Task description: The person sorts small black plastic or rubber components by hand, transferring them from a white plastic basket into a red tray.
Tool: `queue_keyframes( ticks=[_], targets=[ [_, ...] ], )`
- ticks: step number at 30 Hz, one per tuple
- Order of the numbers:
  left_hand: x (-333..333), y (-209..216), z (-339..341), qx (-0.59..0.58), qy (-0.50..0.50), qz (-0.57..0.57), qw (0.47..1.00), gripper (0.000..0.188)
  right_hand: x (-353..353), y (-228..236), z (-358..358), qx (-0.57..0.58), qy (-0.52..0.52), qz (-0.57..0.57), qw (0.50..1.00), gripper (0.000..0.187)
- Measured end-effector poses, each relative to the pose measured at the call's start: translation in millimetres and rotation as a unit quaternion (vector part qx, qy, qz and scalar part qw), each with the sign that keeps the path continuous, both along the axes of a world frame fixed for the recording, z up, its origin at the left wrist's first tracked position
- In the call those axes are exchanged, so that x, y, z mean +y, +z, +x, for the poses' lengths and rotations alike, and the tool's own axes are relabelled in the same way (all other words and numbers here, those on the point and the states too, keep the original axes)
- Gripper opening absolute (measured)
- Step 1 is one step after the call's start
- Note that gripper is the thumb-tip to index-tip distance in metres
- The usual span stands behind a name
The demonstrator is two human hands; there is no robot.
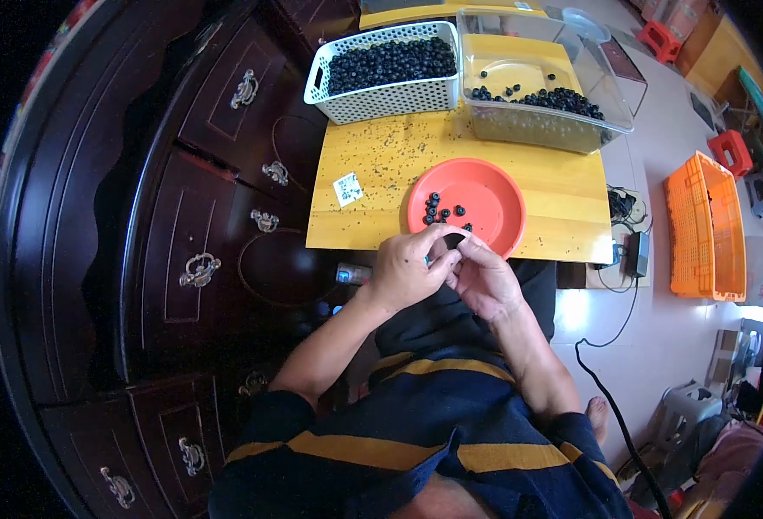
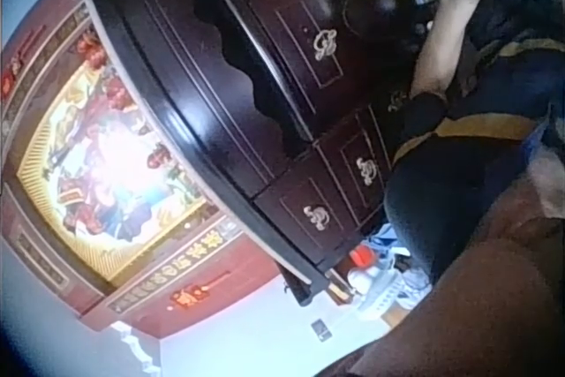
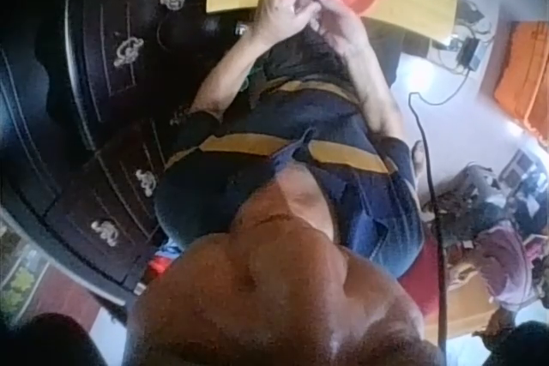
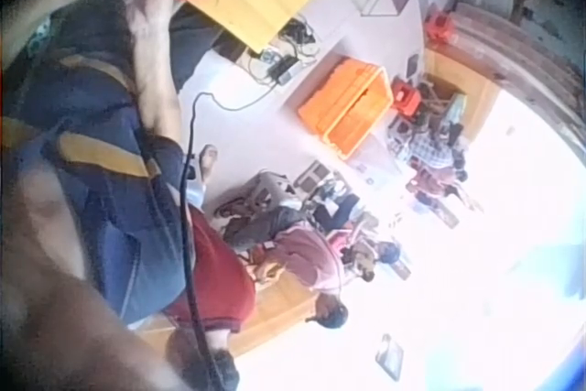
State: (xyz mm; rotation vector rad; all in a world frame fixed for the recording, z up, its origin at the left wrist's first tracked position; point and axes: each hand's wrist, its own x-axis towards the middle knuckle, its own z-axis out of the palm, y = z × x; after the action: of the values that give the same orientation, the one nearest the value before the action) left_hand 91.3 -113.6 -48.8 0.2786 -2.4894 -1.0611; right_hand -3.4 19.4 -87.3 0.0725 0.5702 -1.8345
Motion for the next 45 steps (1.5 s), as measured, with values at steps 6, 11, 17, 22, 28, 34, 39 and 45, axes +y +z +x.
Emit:
queue_keyframes(
  ticks=[6,11,17,22,28,34,39,45],
  targets=[
    [-2.4,4.1,2.9,0.024,-0.017,0.104,0.994,0.031,0.9,-1.4,-2.3,0.132,-0.008,0.007,0.991,0.024],
    [-4.2,10.4,8.1,0.013,-0.011,0.065,0.998,0.031,1.5,-5.9,-6.7,0.180,-0.011,0.005,0.984,0.025],
    [0.1,9.4,8.0,0.052,-0.006,0.074,0.996,0.028,3.6,-3.7,-4.0,0.108,0.013,-0.015,0.994,0.025],
    [3.6,14.6,6.4,0.106,-0.015,0.037,0.994,0.028,4.4,-3.6,-3.2,0.066,0.028,-0.044,0.996,0.029],
    [-3.5,-1.7,5.8,0.158,-0.017,-0.004,0.987,0.013,-0.3,-1.6,-0.7,0.070,0.006,-0.017,0.997,0.030],
    [-8.2,28.7,9.1,0.036,-0.010,0.002,0.999,0.023,2.2,0.7,-3.8,0.118,-0.014,-0.029,0.992,0.025],
    [-17.2,26.0,12.0,0.004,-0.037,0.001,0.999,0.027,3.4,3.1,-2.3,0.138,-0.007,-0.045,0.989,0.021],
    [-16.8,25.9,13.1,-0.010,-0.051,0.002,0.999,0.028,6.2,3.8,-1.3,0.110,0.004,-0.040,0.993,0.018]
  ],
)
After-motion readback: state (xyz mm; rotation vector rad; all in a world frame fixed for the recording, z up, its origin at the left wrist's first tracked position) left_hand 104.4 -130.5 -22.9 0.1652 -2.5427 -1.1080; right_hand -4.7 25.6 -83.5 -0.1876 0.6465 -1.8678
